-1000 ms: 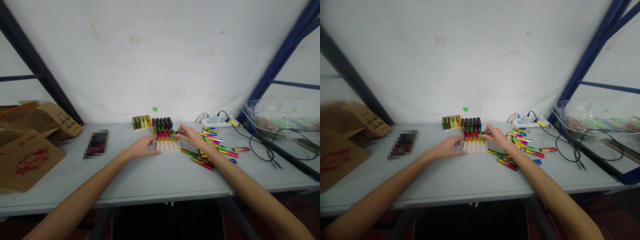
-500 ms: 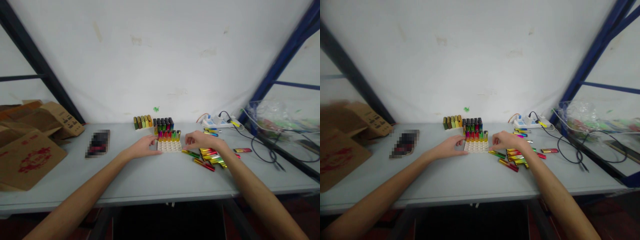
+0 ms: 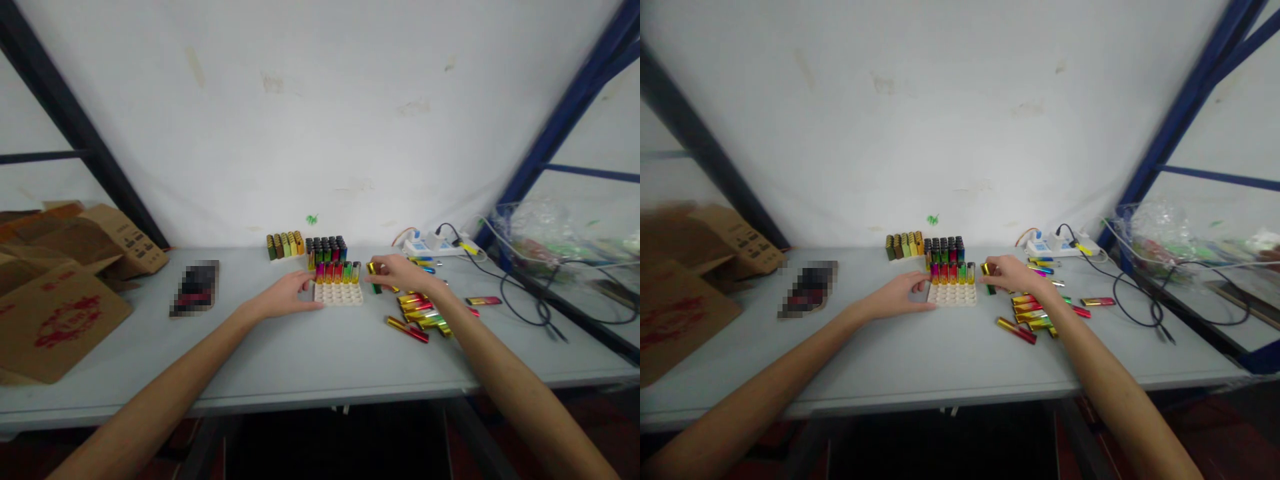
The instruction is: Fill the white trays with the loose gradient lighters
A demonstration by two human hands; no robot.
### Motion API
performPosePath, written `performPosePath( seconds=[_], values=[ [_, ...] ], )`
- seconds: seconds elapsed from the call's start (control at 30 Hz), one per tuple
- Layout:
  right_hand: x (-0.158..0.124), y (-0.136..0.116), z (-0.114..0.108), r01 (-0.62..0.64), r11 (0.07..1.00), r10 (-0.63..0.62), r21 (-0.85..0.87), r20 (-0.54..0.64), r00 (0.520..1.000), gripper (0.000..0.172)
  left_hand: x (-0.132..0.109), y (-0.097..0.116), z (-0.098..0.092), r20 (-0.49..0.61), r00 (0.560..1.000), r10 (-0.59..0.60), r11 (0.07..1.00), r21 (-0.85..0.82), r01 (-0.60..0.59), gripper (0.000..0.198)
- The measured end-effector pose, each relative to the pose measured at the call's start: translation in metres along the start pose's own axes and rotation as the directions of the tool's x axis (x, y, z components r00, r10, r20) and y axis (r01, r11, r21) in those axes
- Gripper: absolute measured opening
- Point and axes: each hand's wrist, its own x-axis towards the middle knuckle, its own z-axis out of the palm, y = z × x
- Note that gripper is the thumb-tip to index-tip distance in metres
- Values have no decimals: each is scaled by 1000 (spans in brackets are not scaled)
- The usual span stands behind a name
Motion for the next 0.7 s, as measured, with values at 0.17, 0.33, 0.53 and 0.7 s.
performPosePath(
  seconds=[0.17, 0.33, 0.53, 0.7],
  values=[
    [4, 1, 3, 23, 871, 78, 490, -184, 980, 42, -1, -1, 1, -11, 1000, 6, 1000, -1, -6, 59],
    [8, 7, 10, 87, 633, 109, 769, -200, 974, 48, -1, -2, 1, -10, 1000, 7, 1000, -5, -7, 59],
    [10, 10, 13, 99, 598, 87, 796, -188, 978, 46, 0, -1, 1, -16, 1000, 3, 1000, -8, -3, 58],
    [12, 8, 16, 61, 705, 91, 707, -175, 980, 51, 0, -1, 0, -4, 1000, 4, 1000, -3, -4, 59]
  ],
)
